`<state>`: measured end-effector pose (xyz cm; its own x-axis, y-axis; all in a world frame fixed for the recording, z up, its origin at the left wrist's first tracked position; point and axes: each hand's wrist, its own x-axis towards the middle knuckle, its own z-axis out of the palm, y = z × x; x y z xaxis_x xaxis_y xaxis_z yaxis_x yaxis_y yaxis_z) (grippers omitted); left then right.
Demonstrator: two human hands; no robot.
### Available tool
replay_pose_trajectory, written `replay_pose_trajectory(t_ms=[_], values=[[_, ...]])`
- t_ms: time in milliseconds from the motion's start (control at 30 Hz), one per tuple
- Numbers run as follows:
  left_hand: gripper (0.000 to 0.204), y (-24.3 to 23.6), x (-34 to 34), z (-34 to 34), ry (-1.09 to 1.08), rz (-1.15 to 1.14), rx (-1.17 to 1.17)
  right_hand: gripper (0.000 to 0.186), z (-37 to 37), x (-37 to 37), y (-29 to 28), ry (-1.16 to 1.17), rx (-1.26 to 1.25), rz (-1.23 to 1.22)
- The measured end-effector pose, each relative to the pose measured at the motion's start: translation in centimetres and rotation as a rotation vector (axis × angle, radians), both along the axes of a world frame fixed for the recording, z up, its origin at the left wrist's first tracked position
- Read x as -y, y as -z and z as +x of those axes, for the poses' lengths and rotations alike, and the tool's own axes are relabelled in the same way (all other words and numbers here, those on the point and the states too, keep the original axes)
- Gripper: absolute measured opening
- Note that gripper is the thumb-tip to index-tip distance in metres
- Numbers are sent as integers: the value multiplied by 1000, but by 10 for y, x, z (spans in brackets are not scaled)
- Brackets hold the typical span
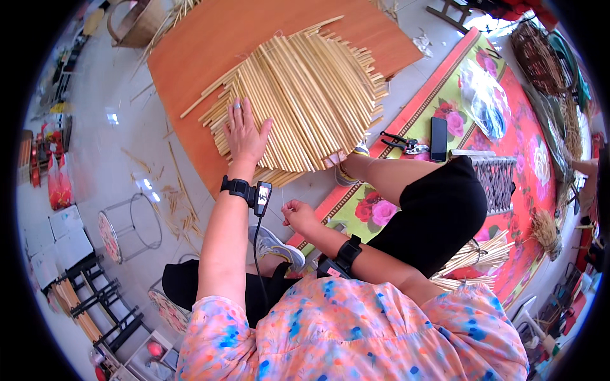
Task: The person weaves together thin wooden sticks using string to create a circular mat, using a binder clip to hold pieces in place and pliers to trim the ends.
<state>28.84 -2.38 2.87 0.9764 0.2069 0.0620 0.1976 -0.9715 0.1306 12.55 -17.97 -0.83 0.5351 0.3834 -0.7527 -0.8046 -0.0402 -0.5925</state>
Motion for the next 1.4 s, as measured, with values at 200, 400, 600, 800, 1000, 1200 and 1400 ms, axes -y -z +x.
replay_pose_trajectory(t_ms=[200, 400, 600, 800, 1000, 1200, 1400], values=[[77, -14, -3, -2, -51, -30, -64, 15, -13, 2, 28, -156, 291, -188], [56, -71, 6, -53, 180, -171, 206, 18, -8, 14, 10, -260, 507, -273], [25, -110, 16, -172, 129, -616, -158, 16, 6, 31, -52, -23, 273, 25], [35, -90, 64, -229, -49, -1005, -269, 12, 9, 38, -78, 185, -85, 381], [30, -72, 81, -226, -115, -1350, -402, 13, 10, 45, -81, 229, -113, 399], [20, -79, 70, -228, -132, -1191, -513, 13, 7, 52, -83, 226, -178, 405], [53, -86, 74, -230, 108, -427, -113, 19, 1, 47, -58, -90, 81, 16]])
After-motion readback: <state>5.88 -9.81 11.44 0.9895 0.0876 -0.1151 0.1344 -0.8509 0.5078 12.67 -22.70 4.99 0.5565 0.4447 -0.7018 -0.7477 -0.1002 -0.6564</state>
